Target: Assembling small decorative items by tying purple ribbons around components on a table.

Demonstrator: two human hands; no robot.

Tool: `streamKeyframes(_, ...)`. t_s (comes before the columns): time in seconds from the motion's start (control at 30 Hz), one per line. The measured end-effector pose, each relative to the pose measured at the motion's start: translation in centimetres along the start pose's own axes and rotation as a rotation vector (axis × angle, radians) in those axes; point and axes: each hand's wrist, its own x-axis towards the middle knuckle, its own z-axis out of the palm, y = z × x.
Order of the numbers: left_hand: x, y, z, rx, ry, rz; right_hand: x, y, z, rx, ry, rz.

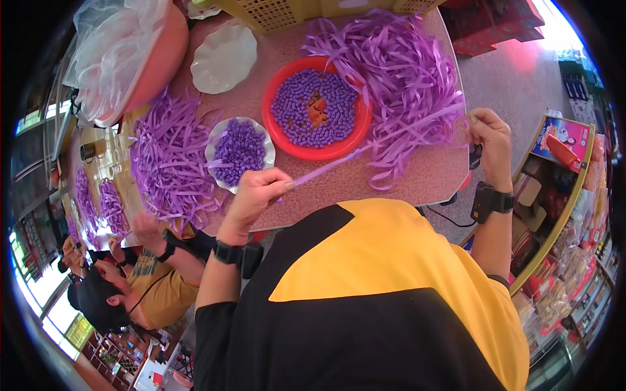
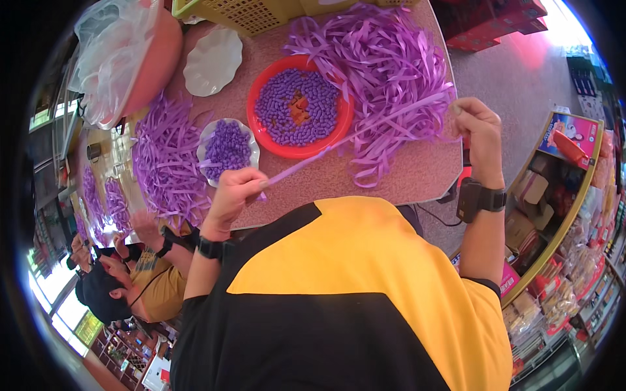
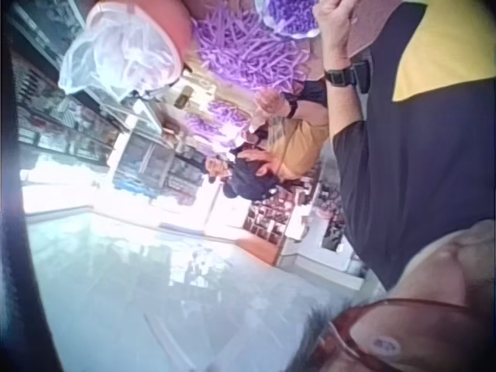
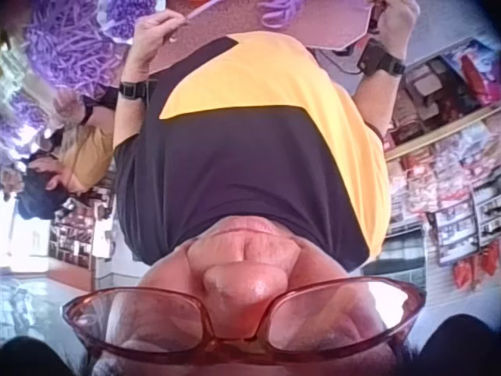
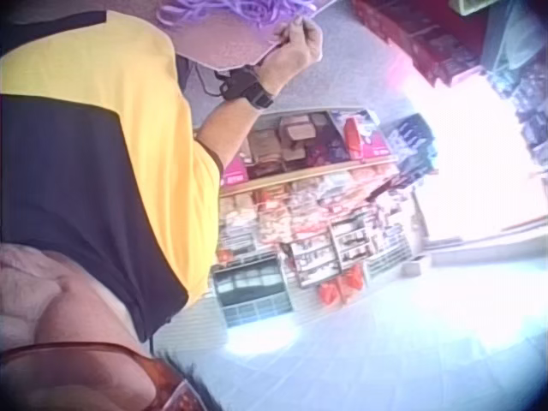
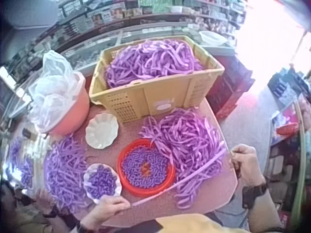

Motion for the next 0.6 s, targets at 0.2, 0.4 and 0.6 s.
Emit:
streamKeyframes(0.2,-6.1,4.4,-7.1,-0.391,0.219,0.238,-1.5,-1.1,1.7,-0.075,-0.581,0.208)
streamKeyframes(0.4,-10.7,8.4,-11.5,0.113,0.496,0.069,-2.0,-0.4,7.6,0.730,-0.695,0.114)
streamKeyframes(0.6,-8.5,6.7,-8.5,1.059,0.872,0.106,-2.3,-4.0,12.8,0.048,-0.629,0.079)
